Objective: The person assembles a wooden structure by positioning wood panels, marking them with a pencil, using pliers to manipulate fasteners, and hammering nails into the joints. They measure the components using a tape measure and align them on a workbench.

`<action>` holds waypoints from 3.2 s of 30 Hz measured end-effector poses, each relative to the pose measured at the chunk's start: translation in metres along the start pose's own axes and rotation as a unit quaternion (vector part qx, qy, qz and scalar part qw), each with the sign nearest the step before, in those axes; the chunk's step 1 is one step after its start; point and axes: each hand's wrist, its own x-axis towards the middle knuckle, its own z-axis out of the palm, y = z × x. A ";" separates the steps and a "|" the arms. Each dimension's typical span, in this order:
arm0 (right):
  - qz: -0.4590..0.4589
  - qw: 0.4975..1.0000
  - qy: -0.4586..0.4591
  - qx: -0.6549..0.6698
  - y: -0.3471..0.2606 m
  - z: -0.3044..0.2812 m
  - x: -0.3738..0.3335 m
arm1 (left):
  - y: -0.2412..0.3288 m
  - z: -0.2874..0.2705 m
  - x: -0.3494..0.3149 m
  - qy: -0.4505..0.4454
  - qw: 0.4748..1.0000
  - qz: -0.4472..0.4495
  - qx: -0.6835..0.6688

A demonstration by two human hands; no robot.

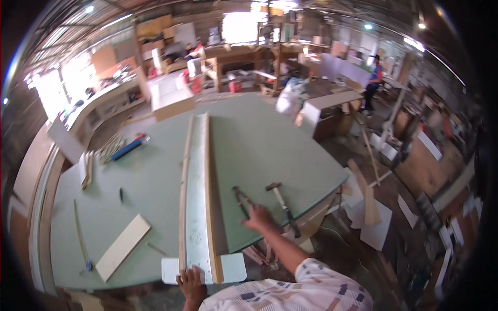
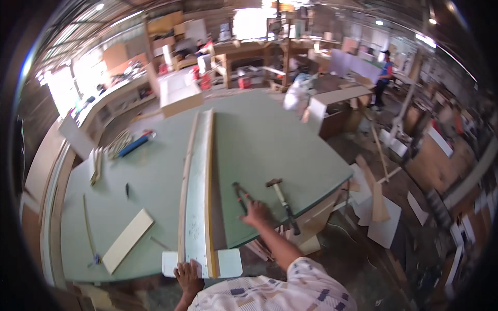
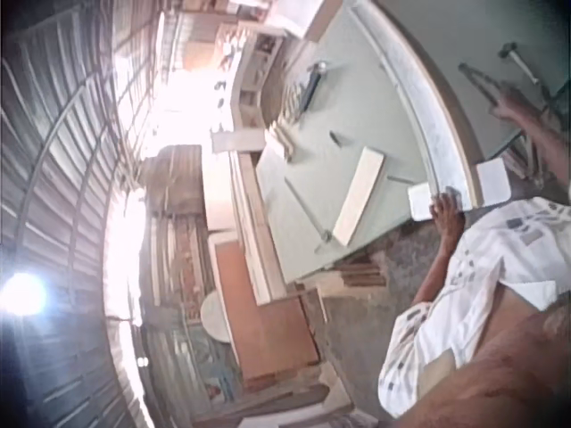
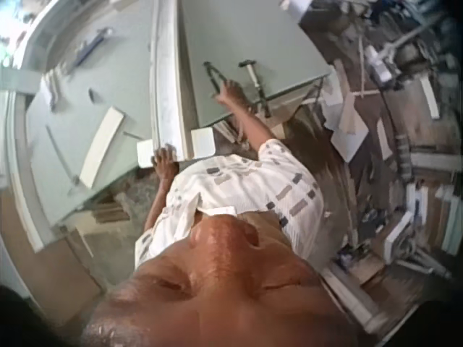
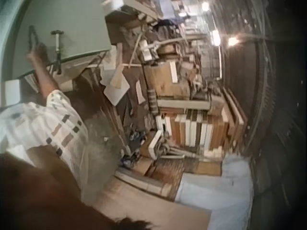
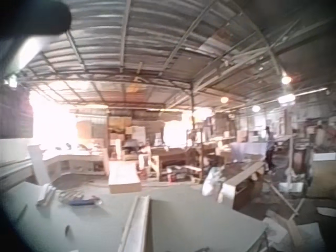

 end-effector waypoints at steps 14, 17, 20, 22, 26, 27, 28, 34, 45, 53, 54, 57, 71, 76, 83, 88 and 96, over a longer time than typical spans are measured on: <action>0.292 0.604 -0.136 0.729 0.058 -0.052 -0.031 | 0.063 0.027 0.027 -0.022 0.970 0.243 0.005; 0.243 0.592 -0.117 0.760 0.072 -0.046 -0.064 | 0.071 -0.004 0.040 -0.084 0.967 0.215 -0.106; 0.233 0.659 -0.088 0.710 0.068 -0.055 -0.105 | 0.072 -0.035 0.057 -0.106 0.938 0.184 -0.275; 0.202 0.702 -0.048 0.681 0.057 -0.074 -0.132 | 0.072 -0.053 0.075 -0.117 0.904 0.025 -0.411; 0.033 0.797 -0.171 0.578 0.028 -0.123 -0.170 | 0.080 -0.087 0.117 -0.042 0.901 0.029 -0.431; 0.017 0.787 -0.236 0.570 0.020 -0.136 -0.175 | 0.083 -0.095 0.125 -0.046 0.910 0.090 -0.401; 0.006 0.781 -0.234 0.578 0.010 -0.147 -0.180 | 0.085 -0.102 0.132 -0.044 0.918 0.147 -0.367; -0.018 0.757 -0.350 0.551 -0.053 -0.190 -0.186 | 0.078 -0.105 0.158 -0.114 0.905 0.239 -0.334; 0.076 0.763 0.150 0.624 -0.212 -0.141 -0.166 | 0.014 -0.087 0.158 -0.247 0.824 0.091 -0.501; 0.179 0.760 0.162 0.604 -0.211 -0.144 -0.135 | -0.049 -0.034 0.200 -0.313 0.703 0.267 -0.580; 0.159 0.757 0.158 0.614 -0.209 -0.141 -0.127 | -0.057 -0.017 0.216 -0.317 0.695 0.170 -0.622; 0.115 0.709 0.194 0.668 -0.198 -0.134 -0.098 | -0.081 0.040 0.269 -0.253 0.813 -0.020 -0.524; 0.126 0.757 0.159 0.621 -0.186 -0.084 0.031 | -0.010 0.132 0.296 -0.168 0.853 -0.260 -0.421; 0.121 0.755 0.166 0.622 -0.185 -0.071 0.041 | -0.003 0.129 0.296 -0.148 0.867 -0.274 -0.388; 0.110 0.741 0.187 0.635 -0.178 -0.062 0.050 | -0.004 0.125 0.300 -0.185 0.858 -0.284 -0.387; 0.088 0.747 0.157 0.640 -0.183 -0.061 0.045 | -0.004 0.130 0.308 -0.222 0.837 -0.319 -0.386; 0.058 0.741 0.176 0.646 -0.198 -0.068 0.047 | 0.005 0.135 0.306 -0.197 0.852 -0.318 -0.367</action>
